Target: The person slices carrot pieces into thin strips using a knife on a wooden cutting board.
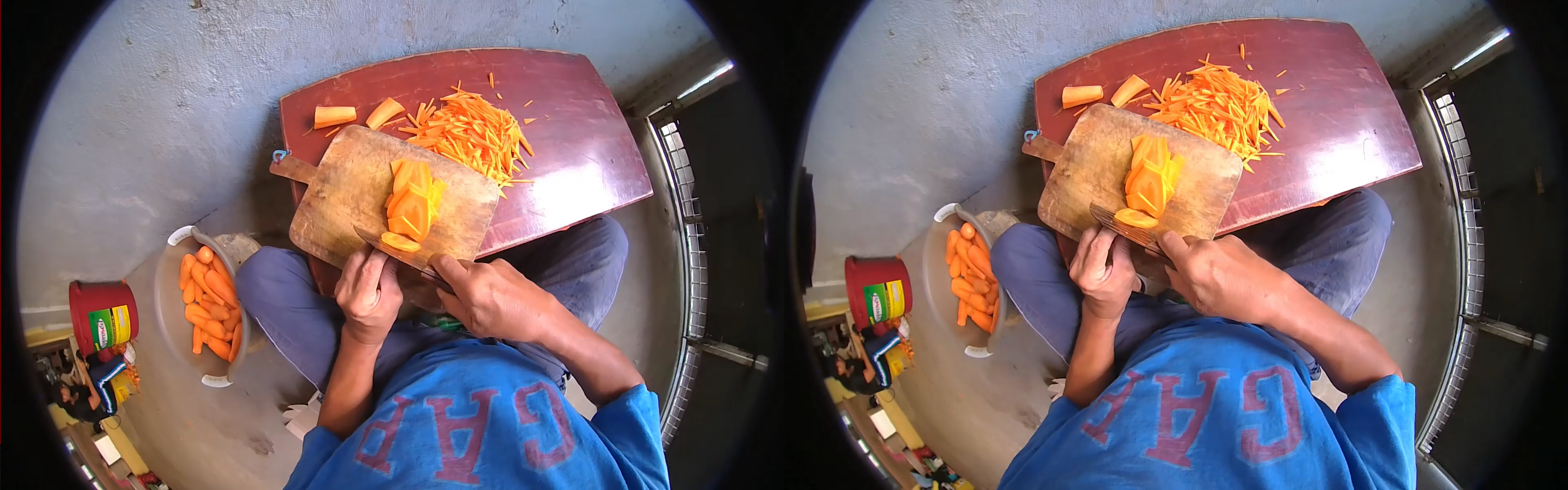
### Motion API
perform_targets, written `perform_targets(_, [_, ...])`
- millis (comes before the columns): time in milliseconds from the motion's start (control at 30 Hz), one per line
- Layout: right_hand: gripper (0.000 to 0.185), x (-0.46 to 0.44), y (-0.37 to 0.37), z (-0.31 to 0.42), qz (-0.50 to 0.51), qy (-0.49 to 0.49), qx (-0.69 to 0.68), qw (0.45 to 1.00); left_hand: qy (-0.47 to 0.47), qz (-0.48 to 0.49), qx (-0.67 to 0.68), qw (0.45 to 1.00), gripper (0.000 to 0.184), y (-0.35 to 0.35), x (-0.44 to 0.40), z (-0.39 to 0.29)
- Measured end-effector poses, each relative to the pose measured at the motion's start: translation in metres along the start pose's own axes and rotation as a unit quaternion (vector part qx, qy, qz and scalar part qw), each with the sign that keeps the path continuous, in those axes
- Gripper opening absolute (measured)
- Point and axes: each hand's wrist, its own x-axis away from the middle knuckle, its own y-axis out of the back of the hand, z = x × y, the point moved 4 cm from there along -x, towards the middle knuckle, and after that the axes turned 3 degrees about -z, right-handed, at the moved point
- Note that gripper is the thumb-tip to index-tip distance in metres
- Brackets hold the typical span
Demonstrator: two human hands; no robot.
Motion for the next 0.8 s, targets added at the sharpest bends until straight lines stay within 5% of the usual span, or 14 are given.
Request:
perform_targets(300, [0.034,-0.018,-0.001,-0.006,0.011,-0.012,0.009,1.0,-0.013,-0.002,0.008,1.0,0.031,-0.002,-0.002,-0.002])
perform_targets(400, [0.034,-0.028,-0.001,-0.024,-0.121,0.135,-0.06,0.982,-0.001,0.026,0.023,0.999,0.04,-0.01,-0.001,-0.003])
perform_targets(500, [0.035,-0.027,0.015,-0.039,0.035,-0.127,-0.261,0.957,0.034,0.084,0.008,0.996,0.048,-0.021,-0.003,-0.007])
perform_targets(800, [0.034,-0.015,0.013,-0.049,-0.006,-0.066,-0.379,0.923,0.056,0.08,0.041,0.994,0.053,-0.023,-0.003,0.005])
